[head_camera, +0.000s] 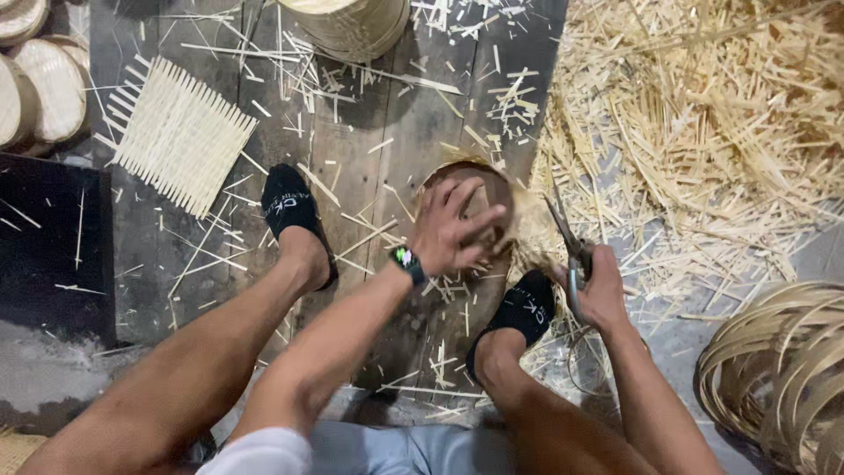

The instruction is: The person sits on the floor of a bamboo workshop and assembles round bamboo baskets. They fit a woven bamboo mat into a bent bamboo rim, press the mat edges into the rim, trim excess material with scissors, and tie the rim with a thin bamboo strip.

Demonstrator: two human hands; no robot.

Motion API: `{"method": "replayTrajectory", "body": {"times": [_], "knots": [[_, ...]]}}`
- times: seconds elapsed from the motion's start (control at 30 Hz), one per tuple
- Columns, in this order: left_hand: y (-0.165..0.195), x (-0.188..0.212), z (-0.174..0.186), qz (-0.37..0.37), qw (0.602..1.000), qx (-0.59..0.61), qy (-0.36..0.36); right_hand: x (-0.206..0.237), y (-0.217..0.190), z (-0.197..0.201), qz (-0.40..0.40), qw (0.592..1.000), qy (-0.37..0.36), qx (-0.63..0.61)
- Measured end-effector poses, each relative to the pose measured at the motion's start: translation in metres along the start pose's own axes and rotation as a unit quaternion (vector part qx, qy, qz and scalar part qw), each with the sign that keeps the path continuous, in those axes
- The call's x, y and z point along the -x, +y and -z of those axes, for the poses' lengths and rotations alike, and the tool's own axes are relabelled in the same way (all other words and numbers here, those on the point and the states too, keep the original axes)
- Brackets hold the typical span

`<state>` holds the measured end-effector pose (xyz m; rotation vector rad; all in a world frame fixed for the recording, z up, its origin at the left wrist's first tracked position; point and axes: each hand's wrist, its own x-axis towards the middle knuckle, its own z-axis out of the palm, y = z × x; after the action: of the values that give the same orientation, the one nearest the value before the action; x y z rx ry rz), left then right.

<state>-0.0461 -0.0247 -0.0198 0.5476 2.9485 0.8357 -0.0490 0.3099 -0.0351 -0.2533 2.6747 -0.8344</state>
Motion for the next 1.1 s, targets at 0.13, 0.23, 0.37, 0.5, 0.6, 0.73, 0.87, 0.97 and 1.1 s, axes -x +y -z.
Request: {"method": "replayTrajectory", "body": {"times": [0.13, 0.23, 0.37, 0.5, 0.6, 0.73, 0.87, 0.97, 1.1], "knots": [[-0.015, -0.01, 0.006, -0.108, 0.993, -0.014, -0.039, -0.005, -0.005, 0.008, 0.021, 0.999, 0.016, 0.028], [-0.003, -0.003, -0.004, 0.02, 0.998, 0.01, -0.056, -0.017, -0.021, 0.016, 0.052, 0.991, 0.02, 0.119], [0.033, 0.01, -0.033, 0.219, 0.961, 0.102, 0.132, -0.043, -0.043, 0.008, 0.063, 0.961, -0.011, 0.271], [0.04, 0.016, -0.044, 0.191, 0.965, 0.053, 0.173, -0.052, -0.038, 0.003, 0.02, 0.953, -0.036, 0.299], [0.036, 0.014, -0.041, 0.23, 0.954, 0.102, 0.166, -0.052, -0.029, 0.001, 0.054, 0.961, 0.006, 0.271], [0.03, 0.013, -0.036, 0.181, 0.971, 0.103, 0.115, -0.062, -0.031, -0.008, 0.092, 0.943, 0.054, 0.315], [0.019, 0.018, -0.028, 0.143, 0.976, 0.134, 0.096, -0.061, -0.023, -0.001, 0.041, 0.948, -0.045, 0.313], [0.015, 0.016, -0.022, 0.147, 0.978, 0.144, 0.04, -0.058, -0.017, 0.004, 0.085, 0.957, 0.026, 0.277], [0.015, 0.003, -0.013, 0.116, 0.98, 0.16, -0.001, -0.073, -0.024, -0.007, 0.049, 0.942, -0.049, 0.328]]}}
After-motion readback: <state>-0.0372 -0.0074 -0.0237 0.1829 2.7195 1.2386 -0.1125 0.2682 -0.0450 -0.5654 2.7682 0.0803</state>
